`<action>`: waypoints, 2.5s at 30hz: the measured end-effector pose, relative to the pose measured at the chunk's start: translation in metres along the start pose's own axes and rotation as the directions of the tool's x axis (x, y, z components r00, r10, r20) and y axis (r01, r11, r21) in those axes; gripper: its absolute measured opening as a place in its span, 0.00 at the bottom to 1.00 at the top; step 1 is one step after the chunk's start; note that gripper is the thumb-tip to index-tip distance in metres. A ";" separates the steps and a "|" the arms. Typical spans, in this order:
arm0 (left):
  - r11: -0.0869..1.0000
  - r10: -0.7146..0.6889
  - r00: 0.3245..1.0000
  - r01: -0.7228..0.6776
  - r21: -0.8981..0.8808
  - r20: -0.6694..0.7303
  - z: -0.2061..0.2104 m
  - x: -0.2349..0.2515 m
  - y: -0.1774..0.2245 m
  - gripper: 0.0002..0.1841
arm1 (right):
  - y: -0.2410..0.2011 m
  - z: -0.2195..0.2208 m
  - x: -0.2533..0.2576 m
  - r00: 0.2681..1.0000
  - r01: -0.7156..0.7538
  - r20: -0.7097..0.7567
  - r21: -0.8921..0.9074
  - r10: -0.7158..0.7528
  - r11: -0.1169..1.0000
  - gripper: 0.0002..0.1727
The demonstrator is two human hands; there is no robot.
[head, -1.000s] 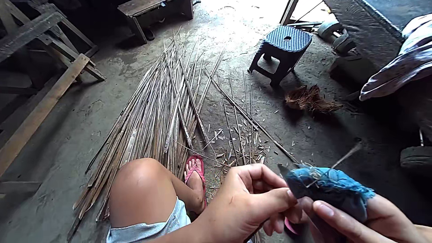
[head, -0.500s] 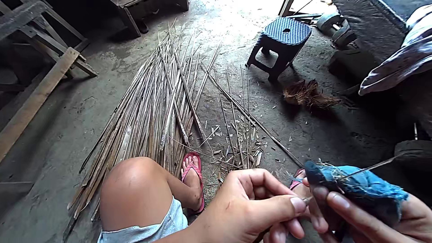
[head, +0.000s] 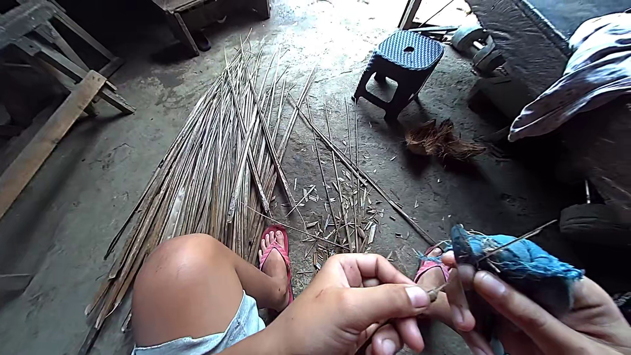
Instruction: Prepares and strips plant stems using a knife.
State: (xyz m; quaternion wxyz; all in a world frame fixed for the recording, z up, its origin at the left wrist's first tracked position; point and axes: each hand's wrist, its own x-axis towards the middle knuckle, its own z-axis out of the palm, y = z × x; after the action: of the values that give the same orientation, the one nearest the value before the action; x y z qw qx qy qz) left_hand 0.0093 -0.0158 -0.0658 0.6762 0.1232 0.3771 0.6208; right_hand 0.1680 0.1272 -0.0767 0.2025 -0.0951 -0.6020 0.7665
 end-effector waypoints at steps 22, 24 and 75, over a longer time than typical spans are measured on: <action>0.998 0.005 0.997 0.000 0.061 -0.077 0.002 -0.003 0.003 0.16 | -0.010 -0.005 0.012 0.968 0.029 -0.251 0.026 -0.022 0.999 0.08; 0.998 0.011 0.997 -0.006 0.061 -0.076 -0.001 -0.004 0.003 0.16 | -0.015 -0.016 0.019 0.935 0.032 -0.354 0.005 -0.028 0.999 0.10; 0.969 0.127 0.987 -0.103 0.225 -0.094 0.006 0.016 -0.010 0.10 | 0.010 0.001 0.015 0.909 -0.082 -0.405 0.051 0.096 0.995 0.18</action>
State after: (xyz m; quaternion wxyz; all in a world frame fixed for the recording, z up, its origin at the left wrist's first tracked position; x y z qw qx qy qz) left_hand 0.0201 -0.0016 -0.0740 0.5999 0.1853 0.4716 0.6192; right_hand 0.1521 0.1309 -0.0844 0.2898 -0.2766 -0.5290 0.7481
